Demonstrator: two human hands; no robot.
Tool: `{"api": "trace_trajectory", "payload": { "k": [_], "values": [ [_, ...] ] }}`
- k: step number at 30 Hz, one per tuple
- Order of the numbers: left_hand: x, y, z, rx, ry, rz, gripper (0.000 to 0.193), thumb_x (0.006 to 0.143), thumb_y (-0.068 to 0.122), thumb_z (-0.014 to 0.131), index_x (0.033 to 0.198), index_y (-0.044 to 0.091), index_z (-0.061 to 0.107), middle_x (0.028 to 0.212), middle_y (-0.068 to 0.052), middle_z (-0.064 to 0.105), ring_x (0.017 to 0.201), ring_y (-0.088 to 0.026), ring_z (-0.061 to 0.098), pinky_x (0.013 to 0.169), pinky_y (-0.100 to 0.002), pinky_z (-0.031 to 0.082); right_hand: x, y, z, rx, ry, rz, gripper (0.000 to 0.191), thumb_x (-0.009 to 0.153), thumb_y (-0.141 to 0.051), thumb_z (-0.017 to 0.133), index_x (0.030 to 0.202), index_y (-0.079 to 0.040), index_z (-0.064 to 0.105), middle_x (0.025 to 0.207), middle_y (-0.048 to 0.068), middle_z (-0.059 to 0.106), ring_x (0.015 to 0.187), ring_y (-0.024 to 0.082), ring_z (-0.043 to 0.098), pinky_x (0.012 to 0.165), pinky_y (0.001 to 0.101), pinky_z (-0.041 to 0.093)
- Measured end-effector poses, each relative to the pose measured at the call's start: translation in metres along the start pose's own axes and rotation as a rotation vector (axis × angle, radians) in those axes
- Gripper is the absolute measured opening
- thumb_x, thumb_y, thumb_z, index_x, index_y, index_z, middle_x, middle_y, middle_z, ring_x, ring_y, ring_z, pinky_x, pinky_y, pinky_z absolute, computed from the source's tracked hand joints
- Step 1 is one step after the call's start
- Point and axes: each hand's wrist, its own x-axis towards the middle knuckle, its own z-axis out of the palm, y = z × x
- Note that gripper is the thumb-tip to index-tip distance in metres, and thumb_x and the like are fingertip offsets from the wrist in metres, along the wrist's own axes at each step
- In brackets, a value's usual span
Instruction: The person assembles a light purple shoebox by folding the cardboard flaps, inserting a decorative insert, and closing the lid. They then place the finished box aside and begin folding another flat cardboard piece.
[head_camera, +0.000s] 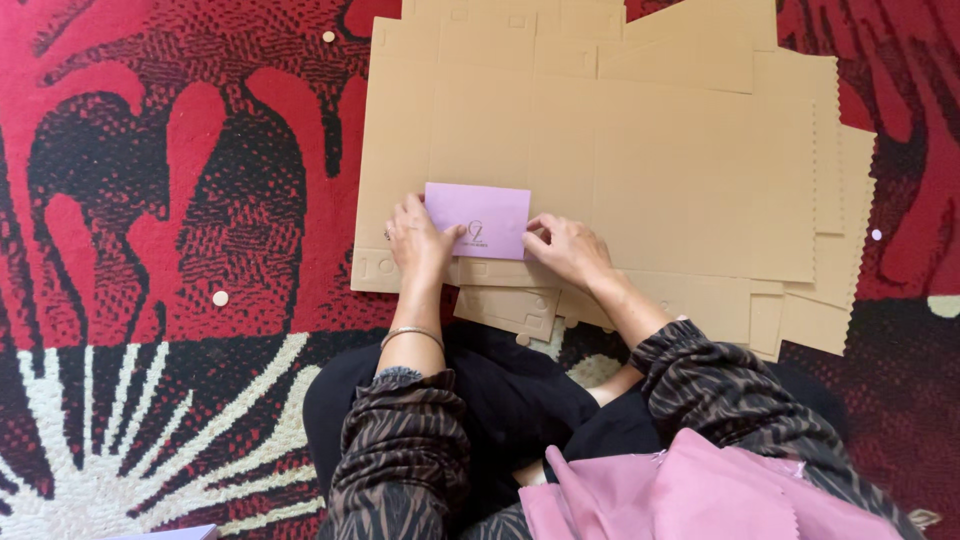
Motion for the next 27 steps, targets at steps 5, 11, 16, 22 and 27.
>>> {"api": "trace_trajectory", "payload": {
  "k": [5,11,16,22,27],
  "values": [
    [-0.001,0.005,0.005,0.059,0.006,0.012,0.075,0.064,0.028,0.096,0.12,0.004,0.052,0.119,-0.02,0.057,0.115,-0.042,0.056,0.096,-0.048,0.048,0.003,0.002,-0.002,-0.018,-0.108,-0.042,0.064,0.077,-0.043,0.064,0.136,-0.017,0.061,0.109,0.011,0.072,0.105,0.028,0.068,0.092,0.0412,0.054],
    [-0.003,0.01,0.001,0.07,-0.019,-0.028,0.077,0.066,0.029,0.095,0.123,0.004,0.05,0.122,-0.019,0.055,0.115,-0.041,0.057,0.091,-0.049,0.051,0.002,0.003,0.014,-0.265,-0.153,-0.124,0.079,0.078,-0.036,0.065,0.154,-0.023,0.046,0.128,0.016,0.054,0.12,0.036,0.053,0.105,0.0487,0.046],
    [-0.004,0.017,-0.01,0.082,-0.08,-0.1,0.087,0.068,0.028,0.094,0.14,0.012,0.046,0.126,-0.018,0.052,0.115,-0.041,0.058,0.089,-0.05,0.052,-0.006,-0.004,0.026,-0.408,-0.056,-0.161,0.081,0.074,-0.036,0.068,0.151,-0.024,0.046,0.125,0.014,0.053,0.116,0.036,0.052,0.101,0.0521,0.045],
    [-0.011,0.018,-0.011,0.019,-0.097,-0.124,0.098,0.065,0.026,0.096,0.145,0.012,0.042,0.129,-0.02,0.048,0.123,-0.043,0.049,0.097,-0.052,0.046,-0.02,-0.001,0.032,-0.455,0.009,-0.222,0.069,0.085,-0.039,0.064,0.151,-0.028,0.047,0.124,0.013,0.054,0.111,0.035,0.054,0.097,0.0529,0.048],
    [-0.01,0.012,-0.004,0.071,-0.111,-0.045,0.105,0.061,0.024,0.097,0.148,0.011,0.039,0.133,-0.021,0.046,0.125,-0.044,0.048,0.103,-0.049,0.045,-0.018,-0.001,0.034,-0.5,0.038,-0.25,0.068,0.082,-0.039,0.066,0.147,-0.028,0.05,0.124,0.012,0.054,0.11,0.036,0.054,0.092,0.0536,0.049]
  ]
}}
